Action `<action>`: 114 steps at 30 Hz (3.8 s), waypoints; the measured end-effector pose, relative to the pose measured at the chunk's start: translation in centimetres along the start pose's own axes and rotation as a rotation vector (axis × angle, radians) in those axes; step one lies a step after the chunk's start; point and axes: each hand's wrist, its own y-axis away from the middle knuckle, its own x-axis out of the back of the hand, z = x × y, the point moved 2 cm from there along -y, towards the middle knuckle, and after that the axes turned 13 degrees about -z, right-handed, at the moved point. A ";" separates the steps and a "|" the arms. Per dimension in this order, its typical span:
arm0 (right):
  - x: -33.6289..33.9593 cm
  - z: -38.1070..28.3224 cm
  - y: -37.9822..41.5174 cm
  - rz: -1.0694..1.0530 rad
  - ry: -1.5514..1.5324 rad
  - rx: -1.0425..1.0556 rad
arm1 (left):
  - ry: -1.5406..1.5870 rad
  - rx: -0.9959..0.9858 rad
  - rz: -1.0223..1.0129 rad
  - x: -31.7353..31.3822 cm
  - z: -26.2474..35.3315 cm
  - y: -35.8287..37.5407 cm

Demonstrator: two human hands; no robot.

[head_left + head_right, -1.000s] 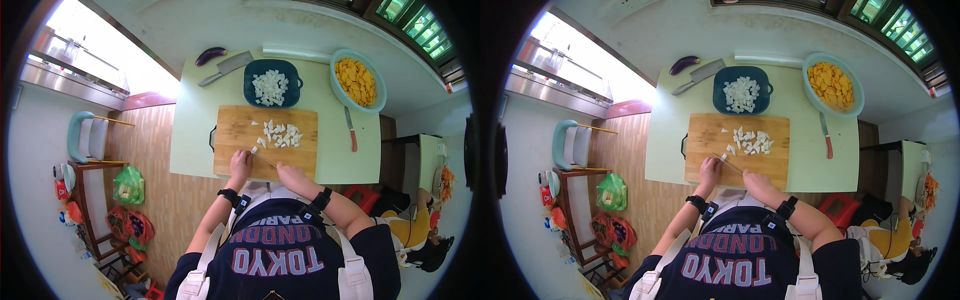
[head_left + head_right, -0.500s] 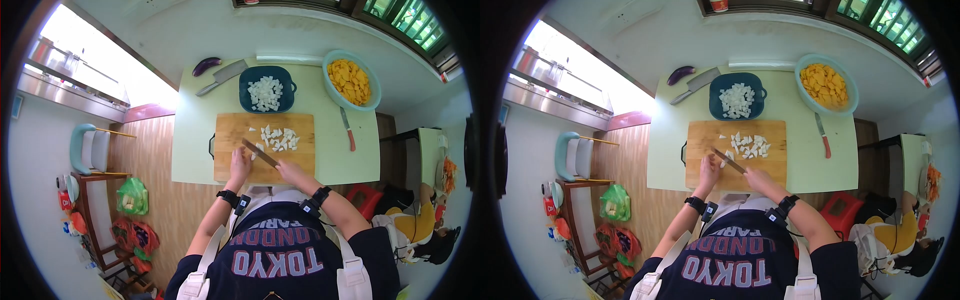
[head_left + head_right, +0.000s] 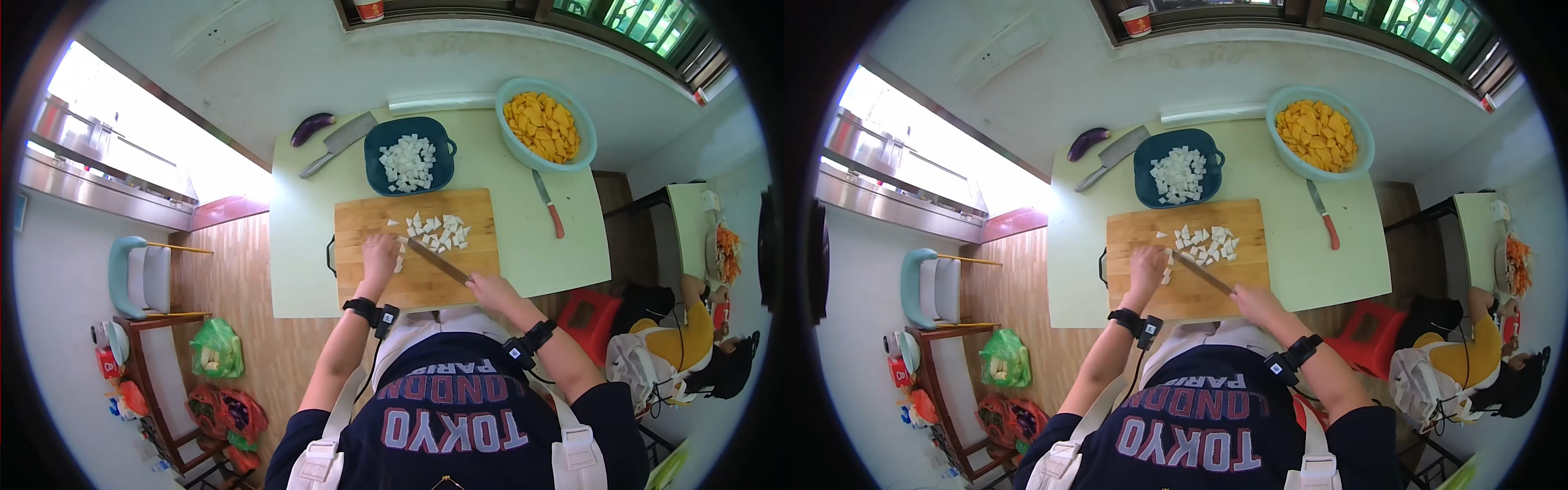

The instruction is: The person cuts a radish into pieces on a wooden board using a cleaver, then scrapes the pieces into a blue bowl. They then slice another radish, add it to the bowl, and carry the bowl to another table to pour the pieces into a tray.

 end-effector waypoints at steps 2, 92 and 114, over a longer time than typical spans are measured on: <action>0.0 -0.3 0.1 -0.048 0.006 0.047 | 0.023 0.017 0.084 1.0 -2.1 0.3; -0.2 -0.6 0.0 0.204 0.276 0.087 | 0.235 0.184 0.041 -1.6 -2.0 2.7; 1.1 2.0 6.6 0.313 0.231 -0.003 | 0.223 -0.286 -0.355 -2.3 3.9 -4.5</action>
